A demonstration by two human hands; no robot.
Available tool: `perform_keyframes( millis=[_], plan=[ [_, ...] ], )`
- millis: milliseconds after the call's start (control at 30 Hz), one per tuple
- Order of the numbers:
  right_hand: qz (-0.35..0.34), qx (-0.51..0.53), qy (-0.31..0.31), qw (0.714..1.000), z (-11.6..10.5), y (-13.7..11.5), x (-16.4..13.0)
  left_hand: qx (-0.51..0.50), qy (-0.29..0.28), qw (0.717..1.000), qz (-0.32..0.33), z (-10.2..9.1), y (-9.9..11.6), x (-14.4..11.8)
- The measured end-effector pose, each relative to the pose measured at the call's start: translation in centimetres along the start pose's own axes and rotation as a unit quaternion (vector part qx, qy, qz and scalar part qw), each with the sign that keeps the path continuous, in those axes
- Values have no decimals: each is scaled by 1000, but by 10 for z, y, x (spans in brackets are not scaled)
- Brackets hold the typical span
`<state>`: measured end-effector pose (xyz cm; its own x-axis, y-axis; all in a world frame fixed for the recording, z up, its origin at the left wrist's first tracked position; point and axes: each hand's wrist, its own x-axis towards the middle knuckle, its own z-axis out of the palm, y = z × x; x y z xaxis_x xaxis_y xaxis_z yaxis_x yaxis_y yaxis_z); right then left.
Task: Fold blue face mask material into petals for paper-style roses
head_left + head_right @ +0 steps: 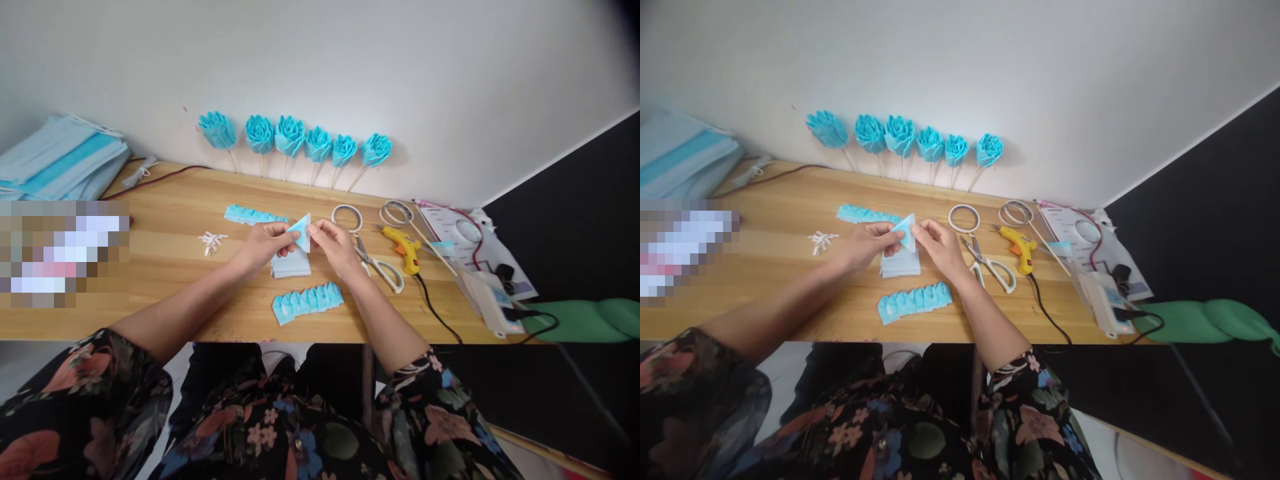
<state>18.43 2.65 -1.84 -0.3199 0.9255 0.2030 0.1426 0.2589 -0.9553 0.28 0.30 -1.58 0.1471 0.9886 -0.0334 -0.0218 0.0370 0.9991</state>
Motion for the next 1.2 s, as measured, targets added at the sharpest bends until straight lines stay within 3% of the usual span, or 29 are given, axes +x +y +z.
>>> perform_keyframes(
  millis=[167, 433, 800, 1200],
  plan=[
    [9, -26, -9, 1000, 1, 0, 0, 31, -6, 1000, 5, 2, 1, -1],
    [1, -61, 36, 998, -1, 1, 1, -12, 26, 1000, -2, 1, 5, -1],
    [0, -48, 32, 998, 0, 2, 1, -7, 31, 999, 15, 0, 7, -2],
    [-7, -3, 4, 1000, 0, 0, -1, -13, -32, 999, 8, -3, -6, 5]
  ],
)
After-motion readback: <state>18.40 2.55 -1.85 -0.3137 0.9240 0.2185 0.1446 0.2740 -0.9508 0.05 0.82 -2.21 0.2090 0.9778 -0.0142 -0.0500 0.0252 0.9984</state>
